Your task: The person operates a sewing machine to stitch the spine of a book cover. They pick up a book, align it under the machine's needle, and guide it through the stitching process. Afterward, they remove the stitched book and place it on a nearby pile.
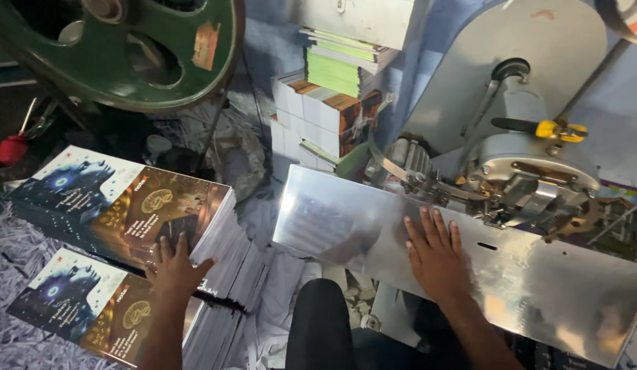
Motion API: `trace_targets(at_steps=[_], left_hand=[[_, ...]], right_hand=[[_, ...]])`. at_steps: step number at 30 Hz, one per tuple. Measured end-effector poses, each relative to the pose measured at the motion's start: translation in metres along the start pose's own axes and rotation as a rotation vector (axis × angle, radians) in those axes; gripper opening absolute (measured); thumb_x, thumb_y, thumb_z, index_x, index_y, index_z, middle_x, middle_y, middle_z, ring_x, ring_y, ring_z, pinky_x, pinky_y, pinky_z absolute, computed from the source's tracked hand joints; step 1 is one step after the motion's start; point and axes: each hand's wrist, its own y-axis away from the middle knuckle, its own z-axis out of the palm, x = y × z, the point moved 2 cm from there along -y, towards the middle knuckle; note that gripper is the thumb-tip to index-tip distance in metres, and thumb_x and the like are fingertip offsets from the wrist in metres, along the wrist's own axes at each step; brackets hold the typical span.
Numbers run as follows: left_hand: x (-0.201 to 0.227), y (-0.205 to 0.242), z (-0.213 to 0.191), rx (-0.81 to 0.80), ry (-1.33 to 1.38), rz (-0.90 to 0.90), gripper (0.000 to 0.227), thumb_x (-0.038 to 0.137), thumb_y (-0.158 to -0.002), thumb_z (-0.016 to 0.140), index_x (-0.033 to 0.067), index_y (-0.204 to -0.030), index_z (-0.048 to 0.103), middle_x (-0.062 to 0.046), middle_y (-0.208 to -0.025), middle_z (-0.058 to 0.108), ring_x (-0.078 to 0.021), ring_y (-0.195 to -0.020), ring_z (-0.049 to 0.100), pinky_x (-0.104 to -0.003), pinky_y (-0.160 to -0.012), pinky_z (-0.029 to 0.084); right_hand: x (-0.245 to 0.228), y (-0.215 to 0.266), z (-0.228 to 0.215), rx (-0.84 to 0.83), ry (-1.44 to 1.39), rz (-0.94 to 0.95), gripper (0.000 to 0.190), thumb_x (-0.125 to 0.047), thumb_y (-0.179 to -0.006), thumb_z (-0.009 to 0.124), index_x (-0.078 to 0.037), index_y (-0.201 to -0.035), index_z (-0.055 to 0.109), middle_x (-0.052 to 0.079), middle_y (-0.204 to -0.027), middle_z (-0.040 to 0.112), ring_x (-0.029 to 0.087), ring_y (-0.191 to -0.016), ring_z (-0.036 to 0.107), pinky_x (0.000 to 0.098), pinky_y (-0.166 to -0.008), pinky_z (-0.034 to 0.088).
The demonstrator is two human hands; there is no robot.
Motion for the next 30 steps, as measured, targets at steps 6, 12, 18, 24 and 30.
trace_targets(at_steps=[6,12,18,24,30], left_hand=[[-0.003,0.002,0.004,0.023,-0.026,0.004,0.103,0.062,-0.071,0.078,0.0193,-0.156,0.038,-0.014,-0.167,0.028,-0.0316,-0.157,0.02,-0.07,-0.117,0.017],[-0.001,0.009,0.006,0.09,-0.068,0.025,0.098,0.051,-0.078,0.076,0.009,-0.157,0.037,-0.008,-0.166,0.034,-0.0284,-0.156,0.025,-0.067,-0.116,0.026],[0.004,0.015,0.009,0.112,-0.063,0.012,0.082,0.042,-0.082,0.074,0.0112,-0.153,0.044,-0.008,-0.162,0.04,-0.029,-0.152,0.031,-0.062,-0.114,0.031],[0.013,0.029,0.014,0.287,-0.095,0.058,0.06,0.024,-0.086,0.068,0.0132,-0.144,0.058,-0.006,-0.153,0.055,-0.0287,-0.145,0.046,-0.055,-0.11,0.038],[0.026,0.06,0.0,0.385,-0.149,0.164,0.058,0.028,-0.084,0.068,0.0123,-0.14,0.061,-0.007,-0.146,0.061,-0.0283,-0.137,0.054,-0.053,-0.103,0.042]], right_hand=[[0.0,0.001,0.0,0.01,-0.019,-0.013,0.052,-0.031,-0.098,0.052,-0.018,-0.149,0.052,0.014,-0.16,0.042,0.031,-0.151,0.035,0.0551,-0.124,0.023],[0.002,0.003,0.009,-0.036,-0.027,0.029,0.053,-0.031,-0.096,0.052,-0.018,-0.148,0.052,0.015,-0.16,0.042,0.032,-0.152,0.033,0.056,-0.124,0.021],[0.002,0.005,0.012,-0.002,-0.08,0.038,0.052,-0.031,-0.097,0.053,-0.017,-0.148,0.053,0.016,-0.162,0.041,0.033,-0.152,0.034,0.0571,-0.125,0.02],[0.002,0.007,0.014,0.011,-0.089,0.041,0.051,-0.031,-0.099,0.052,-0.017,-0.148,0.054,0.015,-0.162,0.041,0.032,-0.153,0.035,0.057,-0.126,0.019],[0.001,0.006,0.009,0.008,-0.11,0.034,0.051,-0.031,-0.1,0.05,-0.016,-0.148,0.053,0.016,-0.162,0.041,0.033,-0.153,0.034,0.0577,-0.126,0.019]])
